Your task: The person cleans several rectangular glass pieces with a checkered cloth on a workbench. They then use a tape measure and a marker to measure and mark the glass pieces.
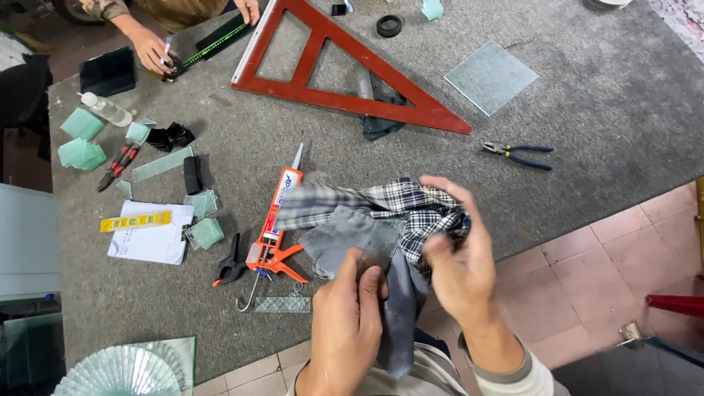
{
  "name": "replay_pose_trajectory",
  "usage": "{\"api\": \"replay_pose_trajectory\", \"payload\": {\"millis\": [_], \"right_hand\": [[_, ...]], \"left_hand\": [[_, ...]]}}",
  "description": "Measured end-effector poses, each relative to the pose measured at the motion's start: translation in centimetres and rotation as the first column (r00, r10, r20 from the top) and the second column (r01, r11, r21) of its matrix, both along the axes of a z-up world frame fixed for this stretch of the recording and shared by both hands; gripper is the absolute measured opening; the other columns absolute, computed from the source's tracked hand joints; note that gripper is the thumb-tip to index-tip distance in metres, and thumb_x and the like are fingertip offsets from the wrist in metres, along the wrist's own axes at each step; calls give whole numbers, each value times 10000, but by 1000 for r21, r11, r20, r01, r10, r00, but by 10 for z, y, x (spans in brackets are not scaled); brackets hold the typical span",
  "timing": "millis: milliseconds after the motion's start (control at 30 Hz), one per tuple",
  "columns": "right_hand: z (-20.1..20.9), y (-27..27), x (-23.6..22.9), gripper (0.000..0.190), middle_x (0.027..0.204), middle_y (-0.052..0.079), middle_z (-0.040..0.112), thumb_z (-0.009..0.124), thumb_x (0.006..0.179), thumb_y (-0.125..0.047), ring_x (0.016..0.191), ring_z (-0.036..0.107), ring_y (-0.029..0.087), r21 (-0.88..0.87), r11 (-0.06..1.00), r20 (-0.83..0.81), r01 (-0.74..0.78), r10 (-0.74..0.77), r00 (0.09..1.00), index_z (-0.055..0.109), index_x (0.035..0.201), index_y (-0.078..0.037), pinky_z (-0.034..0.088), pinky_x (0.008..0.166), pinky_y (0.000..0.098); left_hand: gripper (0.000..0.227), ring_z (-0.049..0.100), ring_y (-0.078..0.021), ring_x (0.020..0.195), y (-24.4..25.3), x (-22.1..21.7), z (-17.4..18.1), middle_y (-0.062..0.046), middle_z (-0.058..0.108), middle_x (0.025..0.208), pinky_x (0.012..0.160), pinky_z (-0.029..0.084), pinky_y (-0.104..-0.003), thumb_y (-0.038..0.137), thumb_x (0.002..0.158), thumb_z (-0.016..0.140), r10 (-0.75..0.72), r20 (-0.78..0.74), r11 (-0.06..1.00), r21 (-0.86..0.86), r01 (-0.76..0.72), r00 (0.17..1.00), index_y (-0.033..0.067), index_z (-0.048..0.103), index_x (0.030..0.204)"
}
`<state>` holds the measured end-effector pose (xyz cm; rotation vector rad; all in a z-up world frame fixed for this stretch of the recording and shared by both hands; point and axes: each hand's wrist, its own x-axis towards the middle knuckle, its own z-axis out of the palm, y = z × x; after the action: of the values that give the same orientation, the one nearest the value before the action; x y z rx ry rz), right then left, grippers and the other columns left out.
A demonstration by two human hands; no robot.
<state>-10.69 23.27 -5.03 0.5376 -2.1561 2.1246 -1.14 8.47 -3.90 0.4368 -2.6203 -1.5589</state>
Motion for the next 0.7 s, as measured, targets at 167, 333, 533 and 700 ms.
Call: {"api": "replay_pose_trajectory", "payload": {"millis": [167,333,533,700], "right_hand": [[-28,3,-3,510,1274,69,740,909,840,-214,1154,698,158,-91,991,202,-98,114,973,694,1266,-34,556,1073,305],[-21,18,-11,357,1034,58,826,905,840,-63,946,743,147,-140,955,323,-262,294,900,751,1160,-21,615,892,302],[-6,8,-9,282,1084,38,872,888,865,-105,1051,786,126,202,969,207,-143,101,973,835,1132,-32,607,990,286],[-35,3,-1,235,712,-55,625,699,1019,-213,709,526,82,328,925,-14,189,-196,981,708,809,-108,458,658,327]], "left_hand": [[197,711,-233,586,1,1,6,42,751,740,639,543,-357,244,1129,502,7,40,998,56,-9,999,170,561,956],[226,661,-180,575,0,3,3,44,725,734,629,529,-334,224,1141,487,21,16,996,88,-22,1000,158,562,938],[141,664,-438,602,5,6,-9,-94,701,710,558,442,-483,298,1130,487,-31,90,987,-157,45,995,190,578,1124],[127,700,-520,760,12,9,-15,-153,766,825,623,486,-542,302,1121,493,-42,46,990,-131,48,998,201,568,1115]]}}
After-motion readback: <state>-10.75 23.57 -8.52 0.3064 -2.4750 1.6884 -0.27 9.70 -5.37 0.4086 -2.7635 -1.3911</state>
